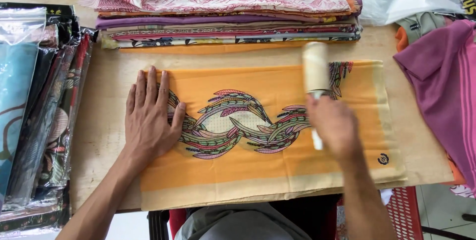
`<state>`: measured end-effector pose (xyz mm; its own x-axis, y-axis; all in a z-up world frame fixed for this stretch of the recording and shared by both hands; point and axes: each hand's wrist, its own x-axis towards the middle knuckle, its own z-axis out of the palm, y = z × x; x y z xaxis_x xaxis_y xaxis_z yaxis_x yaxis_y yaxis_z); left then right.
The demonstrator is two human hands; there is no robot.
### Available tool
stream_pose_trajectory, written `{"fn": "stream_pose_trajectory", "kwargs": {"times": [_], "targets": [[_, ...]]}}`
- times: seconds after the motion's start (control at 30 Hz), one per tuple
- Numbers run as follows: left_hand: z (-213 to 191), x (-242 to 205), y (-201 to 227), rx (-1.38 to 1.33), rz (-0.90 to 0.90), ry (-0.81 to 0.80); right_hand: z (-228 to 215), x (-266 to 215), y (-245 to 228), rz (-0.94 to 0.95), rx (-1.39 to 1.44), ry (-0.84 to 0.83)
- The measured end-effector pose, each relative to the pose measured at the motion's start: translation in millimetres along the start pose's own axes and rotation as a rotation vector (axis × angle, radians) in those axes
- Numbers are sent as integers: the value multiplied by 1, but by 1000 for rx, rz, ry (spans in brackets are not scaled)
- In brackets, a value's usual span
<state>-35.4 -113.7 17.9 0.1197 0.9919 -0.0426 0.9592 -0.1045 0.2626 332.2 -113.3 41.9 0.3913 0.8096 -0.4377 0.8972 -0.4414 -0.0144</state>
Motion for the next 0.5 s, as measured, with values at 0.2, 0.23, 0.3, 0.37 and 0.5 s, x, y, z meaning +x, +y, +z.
{"fn": "stream_pose_trajectory", "kwargs": {"times": [0.2,0.23,0.3,0.37,0.5], "targets": [[6,-1,-8,-6,100,81,-23,11,84,165,-47,37],[7,-1,-9,-10,117,87,-27,10,89,187,-34,57],[7,-1,-11,-6,136,94,-25,9,94,207,-15,74],[8,-1,-14,-37,135,78,-16,7,93,193,-54,230],[3,-4,-9,-164,7,87,27,-28,19,-215,-736,379]]}}
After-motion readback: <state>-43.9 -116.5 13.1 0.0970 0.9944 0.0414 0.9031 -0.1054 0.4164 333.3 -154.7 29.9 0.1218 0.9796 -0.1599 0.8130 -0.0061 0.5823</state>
